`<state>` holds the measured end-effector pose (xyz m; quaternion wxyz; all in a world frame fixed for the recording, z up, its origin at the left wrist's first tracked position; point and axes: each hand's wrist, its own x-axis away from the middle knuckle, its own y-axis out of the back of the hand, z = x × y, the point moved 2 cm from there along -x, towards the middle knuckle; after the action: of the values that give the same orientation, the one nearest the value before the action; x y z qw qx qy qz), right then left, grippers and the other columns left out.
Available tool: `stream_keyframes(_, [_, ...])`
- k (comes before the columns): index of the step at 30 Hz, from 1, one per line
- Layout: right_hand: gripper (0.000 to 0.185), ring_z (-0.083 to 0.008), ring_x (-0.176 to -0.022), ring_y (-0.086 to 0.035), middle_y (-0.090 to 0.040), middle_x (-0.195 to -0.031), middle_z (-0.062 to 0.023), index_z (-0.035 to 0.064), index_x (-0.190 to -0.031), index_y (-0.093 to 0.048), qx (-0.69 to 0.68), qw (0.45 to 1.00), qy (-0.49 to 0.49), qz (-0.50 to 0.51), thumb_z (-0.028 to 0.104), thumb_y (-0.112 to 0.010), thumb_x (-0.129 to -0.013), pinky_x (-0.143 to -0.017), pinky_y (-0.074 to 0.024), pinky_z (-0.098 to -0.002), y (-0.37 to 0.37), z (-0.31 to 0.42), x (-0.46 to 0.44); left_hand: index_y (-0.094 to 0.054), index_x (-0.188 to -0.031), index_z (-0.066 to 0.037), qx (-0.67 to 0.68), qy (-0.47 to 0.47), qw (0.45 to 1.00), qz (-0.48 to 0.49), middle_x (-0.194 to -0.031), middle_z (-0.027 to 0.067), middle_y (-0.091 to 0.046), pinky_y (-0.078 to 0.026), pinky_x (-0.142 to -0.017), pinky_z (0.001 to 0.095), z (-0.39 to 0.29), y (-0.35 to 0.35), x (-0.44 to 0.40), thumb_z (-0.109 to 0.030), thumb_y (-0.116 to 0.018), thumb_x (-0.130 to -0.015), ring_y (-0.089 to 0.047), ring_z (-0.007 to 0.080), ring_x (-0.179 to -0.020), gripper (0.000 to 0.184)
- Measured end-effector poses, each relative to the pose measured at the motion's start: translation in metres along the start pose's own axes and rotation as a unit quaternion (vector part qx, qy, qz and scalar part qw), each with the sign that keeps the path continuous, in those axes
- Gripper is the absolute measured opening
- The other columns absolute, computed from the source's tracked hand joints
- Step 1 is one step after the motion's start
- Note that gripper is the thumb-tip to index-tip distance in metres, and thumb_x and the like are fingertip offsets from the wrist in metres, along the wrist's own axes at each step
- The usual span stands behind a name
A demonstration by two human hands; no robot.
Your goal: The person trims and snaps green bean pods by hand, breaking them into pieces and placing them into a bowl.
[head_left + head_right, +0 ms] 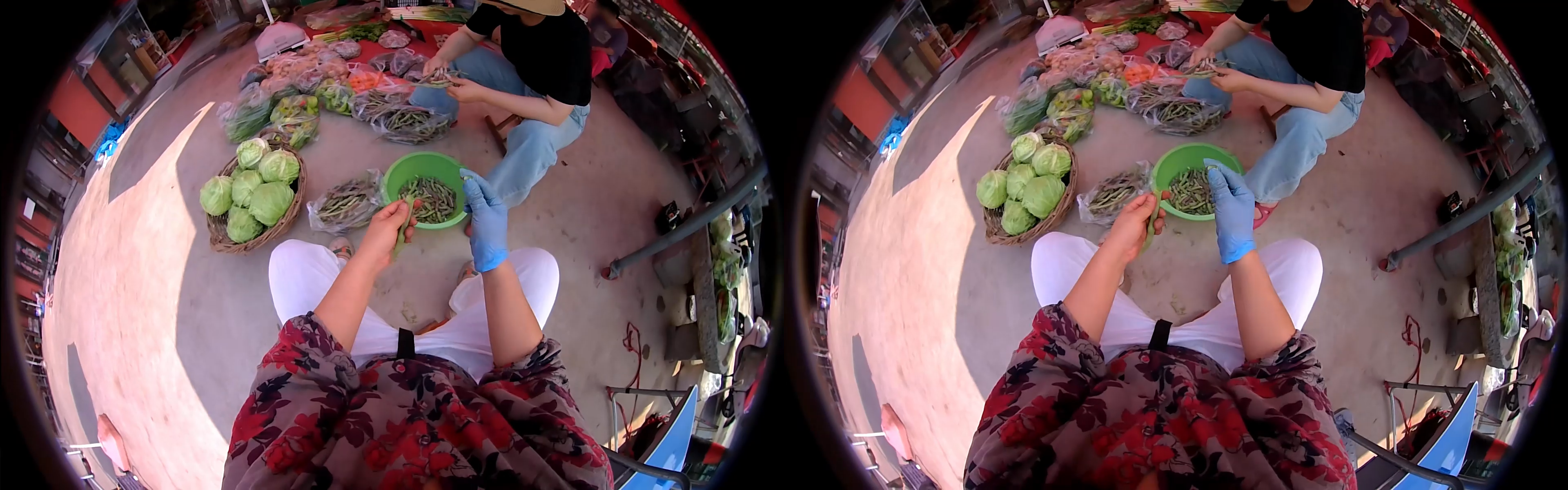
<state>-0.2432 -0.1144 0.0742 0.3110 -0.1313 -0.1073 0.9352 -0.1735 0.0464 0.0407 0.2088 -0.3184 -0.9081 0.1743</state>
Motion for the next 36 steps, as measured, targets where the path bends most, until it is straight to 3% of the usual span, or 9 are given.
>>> stream_keyframes(2, [0.027, -0.0149, -0.076, -0.054, -0.060, -0.087, -0.0043, -0.0003, -0.102, -0.061, 0.132, 0.983, 0.125, 0.018, 0.020, -0.055, -0.086, -0.073, -0.0428, -0.0239, 0.002, -0.012, -0.018, -0.054, -0.106, -0.004, 0.001, 0.008, 1.000, 0.001, -0.075, 0.0007, -0.050, -0.036, -0.058, 0.0233, -0.002, 0.003, -0.002, -0.020, -0.043, -0.092, -0.044, 0.0100, -0.063, 0.024])
stream_keyframes(5, [0.031, -0.0146, -0.081, -0.054, -0.061, -0.088, -0.0065, -0.0021, -0.106, -0.058, 0.350, 0.922, 0.163, 0.032, 0.019, -0.058, -0.084, -0.076, -0.0427, -0.0239, -0.004, -0.002, -0.063, -0.054, -0.102, -0.005, -0.011, 0.006, 1.000, 0.002, -0.075, 0.0007, -0.051, -0.037, -0.057, 0.0235, 0.000, 0.001, -0.002, -0.019, -0.044, -0.091, -0.046, 0.0095, -0.063, 0.021])
stream_keyframes(8, [0.036, -0.0142, -0.086, -0.055, -0.061, -0.090, -0.0101, -0.0025, -0.110, -0.055, 0.653, 0.725, 0.215, -0.033, 0.017, -0.062, -0.080, -0.078, -0.0432, -0.0248, -0.004, -0.005, -0.093, -0.053, -0.094, -0.007, -0.010, -0.015, 1.000, 0.010, -0.076, 0.0010, -0.054, -0.039, -0.055, 0.0239, -0.004, 0.000, -0.007, -0.019, -0.047, -0.090, -0.048, 0.0087, -0.062, 0.014])
stream_keyframes(11, [0.039, -0.0249, -0.082, -0.059, -0.059, -0.090, -0.0163, 0.0000, -0.106, -0.057, 0.338, 0.932, 0.086, 0.104, 0.023, -0.064, -0.076, -0.073, -0.0460, -0.0307, -0.020, 0.004, -0.061, -0.052, -0.092, -0.007, -0.019, -0.024, 1.000, 0.007, -0.077, 0.0020, -0.055, -0.039, -0.055, 0.0243, -0.007, 0.002, -0.008, -0.018, -0.048, -0.089, -0.048, 0.0094, -0.062, 0.012])
stream_keyframes(14, [0.033, -0.0243, -0.080, -0.060, -0.061, -0.088, -0.0154, -0.0005, -0.100, -0.059, 0.180, 0.969, -0.025, 0.167, 0.020, -0.065, -0.075, -0.071, -0.0467, -0.0301, -0.031, -0.016, -0.023, -0.052, -0.092, -0.006, -0.020, -0.039, 0.999, 0.013, -0.078, 0.0026, -0.055, -0.039, -0.056, 0.0245, -0.007, 0.002, -0.010, -0.017, -0.048, -0.089, -0.048, 0.0100, -0.063, 0.012])
stream_keyframes(17, [0.021, -0.0258, -0.074, -0.059, -0.061, -0.084, -0.0135, 0.0015, -0.089, -0.061, 0.300, 0.941, 0.026, 0.153, 0.015, -0.063, -0.074, -0.067, -0.0471, -0.0319, -0.032, -0.007, -0.008, -0.051, -0.091, -0.005, 0.011, -0.030, 0.999, 0.024, -0.078, 0.0031, -0.055, -0.039, -0.056, 0.0254, 0.000, -0.003, -0.008, -0.017, -0.048, -0.089, -0.049, 0.0109, -0.064, 0.013])
stream_keyframes(23, [0.007, -0.0250, -0.067, -0.055, -0.058, -0.074, -0.0087, 0.0062, -0.078, -0.061, 0.416, 0.842, 0.290, 0.185, 0.007, -0.064, -0.071, -0.062, -0.0443, -0.0319, -0.040, 0.010, 0.016, -0.052, -0.097, -0.005, 0.156, 0.014, 0.987, -0.030, -0.078, 0.0036, -0.055, -0.042, -0.059, 0.0278, -0.001, -0.005, -0.005, -0.021, -0.046, -0.090, -0.049, 0.0136, -0.065, 0.018])
stream_keyframes(32, [0.011, -0.0228, -0.066, -0.054, -0.057, -0.069, -0.0054, 0.0088, -0.081, -0.064, 0.320, 0.848, 0.201, 0.372, 0.015, -0.065, -0.072, -0.062, -0.0441, -0.0320, -0.022, 0.033, 0.065, -0.048, -0.118, -0.012, 0.105, -0.024, 0.992, -0.060, -0.078, 0.0016, -0.052, -0.041, -0.059, 0.0247, -0.014, 0.027, -0.022, -0.020, -0.043, -0.091, -0.049, 0.0116, -0.066, 0.028])
stream_keyframes(36, [0.017, -0.0252, -0.081, -0.054, -0.060, -0.085, -0.0073, 0.0084, -0.086, -0.064, 0.342, 0.826, 0.159, 0.419, 0.019, -0.065, -0.073, -0.075, -0.0427, -0.0351, -0.012, 0.019, 0.066, -0.044, -0.123, -0.011, -0.013, -0.098, 0.994, -0.056, -0.085, 0.0023, -0.055, -0.041, -0.063, 0.0250, -0.007, 0.037, -0.033, -0.010, -0.045, -0.088, -0.050, 0.0117, -0.068, 0.035])
